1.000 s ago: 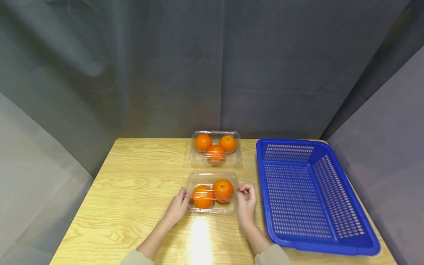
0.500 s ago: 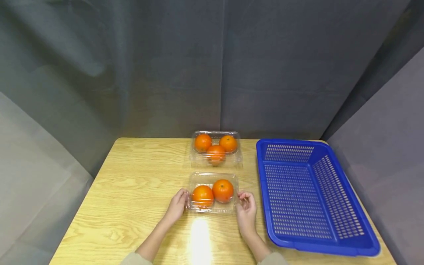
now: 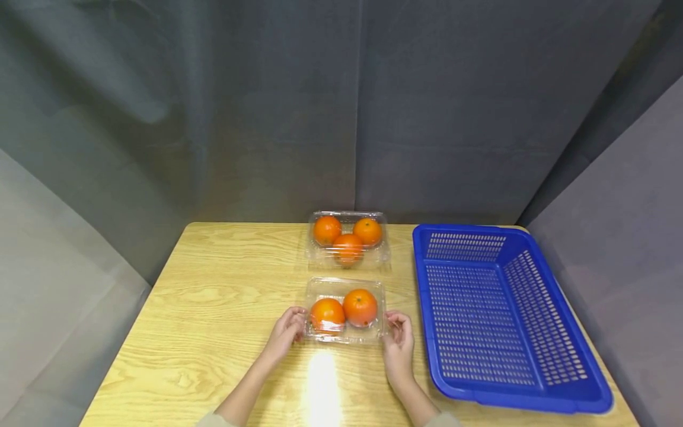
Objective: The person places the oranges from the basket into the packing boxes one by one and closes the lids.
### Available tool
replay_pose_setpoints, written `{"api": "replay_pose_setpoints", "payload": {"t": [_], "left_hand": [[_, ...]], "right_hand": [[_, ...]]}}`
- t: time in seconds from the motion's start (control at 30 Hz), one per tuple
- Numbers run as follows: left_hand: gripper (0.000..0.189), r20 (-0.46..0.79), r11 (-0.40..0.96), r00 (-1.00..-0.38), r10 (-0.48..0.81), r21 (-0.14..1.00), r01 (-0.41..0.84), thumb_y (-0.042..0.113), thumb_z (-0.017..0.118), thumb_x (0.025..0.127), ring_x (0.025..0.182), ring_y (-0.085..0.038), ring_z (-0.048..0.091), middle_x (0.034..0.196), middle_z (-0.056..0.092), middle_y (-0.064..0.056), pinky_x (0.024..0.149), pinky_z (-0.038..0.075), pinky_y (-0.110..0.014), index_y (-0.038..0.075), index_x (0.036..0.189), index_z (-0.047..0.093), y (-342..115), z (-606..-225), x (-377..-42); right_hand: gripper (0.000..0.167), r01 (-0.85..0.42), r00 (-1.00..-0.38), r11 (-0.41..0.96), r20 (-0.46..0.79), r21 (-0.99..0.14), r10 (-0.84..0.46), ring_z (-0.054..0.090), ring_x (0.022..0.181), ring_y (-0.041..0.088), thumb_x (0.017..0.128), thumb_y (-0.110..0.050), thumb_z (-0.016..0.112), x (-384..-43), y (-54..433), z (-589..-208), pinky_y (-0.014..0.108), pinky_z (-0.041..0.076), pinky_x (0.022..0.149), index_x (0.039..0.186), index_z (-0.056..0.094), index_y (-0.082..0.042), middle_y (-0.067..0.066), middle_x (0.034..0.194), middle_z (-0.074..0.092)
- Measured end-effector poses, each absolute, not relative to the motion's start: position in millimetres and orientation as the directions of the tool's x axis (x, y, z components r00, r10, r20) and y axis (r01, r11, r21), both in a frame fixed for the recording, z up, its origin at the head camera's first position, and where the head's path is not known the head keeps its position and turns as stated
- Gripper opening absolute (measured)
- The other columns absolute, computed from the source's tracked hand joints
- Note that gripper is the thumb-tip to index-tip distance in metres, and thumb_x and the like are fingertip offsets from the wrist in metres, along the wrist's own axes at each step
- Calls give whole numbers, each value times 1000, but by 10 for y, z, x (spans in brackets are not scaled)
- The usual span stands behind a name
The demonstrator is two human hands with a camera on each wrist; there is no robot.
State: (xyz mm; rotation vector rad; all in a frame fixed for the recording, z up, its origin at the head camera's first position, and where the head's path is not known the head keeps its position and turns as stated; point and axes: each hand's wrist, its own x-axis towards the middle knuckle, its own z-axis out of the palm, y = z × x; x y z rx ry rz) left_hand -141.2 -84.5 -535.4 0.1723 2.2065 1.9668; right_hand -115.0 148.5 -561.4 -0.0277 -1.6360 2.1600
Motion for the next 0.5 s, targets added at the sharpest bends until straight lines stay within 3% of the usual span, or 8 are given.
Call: {"api": "replay_pose_setpoints", "payload": {"t": [0.2,0.37,0.5], "left_hand": [[36,-97,148,-966,242,987,-62,0,47,83,65,-16,44,71,46,-1,64,40,-24,-6,118,44,-872,-5450,-1395],[10,-122,167,-962,246,983,-82,2,43,87,60,-17,44,68,50,-18,52,38,-19,-7,90,47,-855,-5408,-1352],[22,-159,151,-951,265,981,-122,4,42,88,53,-16,42,66,51,-23,46,35,-18,-16,81,47,-860,-5407,-1343]], "right_hand": [[48,-175,-937,-151,117,-973,329,46,97,13,71,25,35,-1138,1535,-5676,15,42,79,118,26,15,14,111,40],[41,-5,-964,-142,-33,-990,264,49,75,7,81,14,42,-1086,1588,-5659,19,46,66,120,34,6,9,95,45],[34,25,-983,-190,-59,-981,174,53,62,10,85,9,44,-1066,1627,-5656,24,47,60,117,37,2,0,77,51]]}}
